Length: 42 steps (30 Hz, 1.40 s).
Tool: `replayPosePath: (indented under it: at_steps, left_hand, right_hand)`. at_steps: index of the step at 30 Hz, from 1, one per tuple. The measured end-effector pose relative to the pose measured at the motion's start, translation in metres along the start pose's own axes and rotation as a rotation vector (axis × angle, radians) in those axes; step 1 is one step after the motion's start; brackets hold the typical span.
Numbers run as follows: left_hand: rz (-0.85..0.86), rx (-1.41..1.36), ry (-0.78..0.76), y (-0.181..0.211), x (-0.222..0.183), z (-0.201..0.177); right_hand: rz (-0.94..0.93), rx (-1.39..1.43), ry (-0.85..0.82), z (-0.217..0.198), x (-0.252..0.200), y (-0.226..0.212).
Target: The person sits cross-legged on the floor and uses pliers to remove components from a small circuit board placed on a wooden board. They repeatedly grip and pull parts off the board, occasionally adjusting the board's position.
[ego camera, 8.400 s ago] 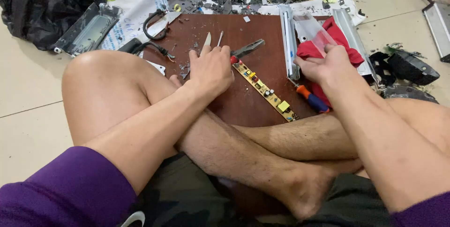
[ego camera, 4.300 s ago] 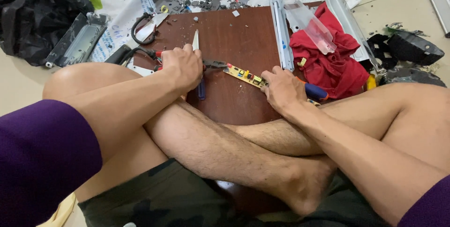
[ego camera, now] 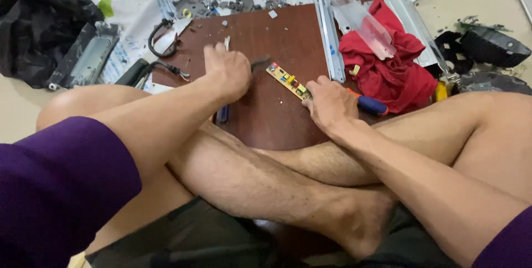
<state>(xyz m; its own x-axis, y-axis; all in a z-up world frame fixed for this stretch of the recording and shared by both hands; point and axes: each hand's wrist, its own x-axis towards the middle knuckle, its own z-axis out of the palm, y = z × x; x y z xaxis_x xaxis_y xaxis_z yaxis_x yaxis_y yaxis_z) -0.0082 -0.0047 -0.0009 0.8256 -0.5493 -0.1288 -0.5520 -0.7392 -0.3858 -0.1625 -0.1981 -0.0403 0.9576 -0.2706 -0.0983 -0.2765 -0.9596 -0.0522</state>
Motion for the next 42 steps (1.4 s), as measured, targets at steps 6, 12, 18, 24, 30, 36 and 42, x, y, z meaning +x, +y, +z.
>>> replayPosePath:
  at_steps: [6,12,18,24,30,36,42]
  left_hand:
    - [0.046,0.075,-0.048,-0.014,-0.009,-0.005]
    - [0.023,-0.062,0.035,-0.022,-0.02,0.006]
    - [0.001,0.015,0.041,-0.008,-0.028,0.01]
    - [0.171,0.414,0.004,-0.009,-0.034,-0.006]
    - [0.079,0.065,0.001,0.0,-0.003,0.041]
    - [0.109,-0.013,-0.259,0.019,-0.05,-0.043]
    - [-0.201,-1.17,-1.075,-0.02,0.018,-0.001]
  right_hand:
    - [-0.062,0.044,0.01,-0.008,-0.008,-0.001]
    - [-0.061,0.042,-0.009,-0.011,-0.01,-0.001]
    - [-0.071,0.033,0.003,-0.008,-0.007,0.0]
    - [-0.08,0.022,0.023,-0.008,-0.01,-0.001]
    - [-0.044,0.03,-0.005,-0.007,-0.006,-0.001]
    - [-0.038,0.001,-0.016,-0.006,-0.007,-0.002]
    - [0.13,0.244,-0.064,-0.023,-0.012,-0.018]
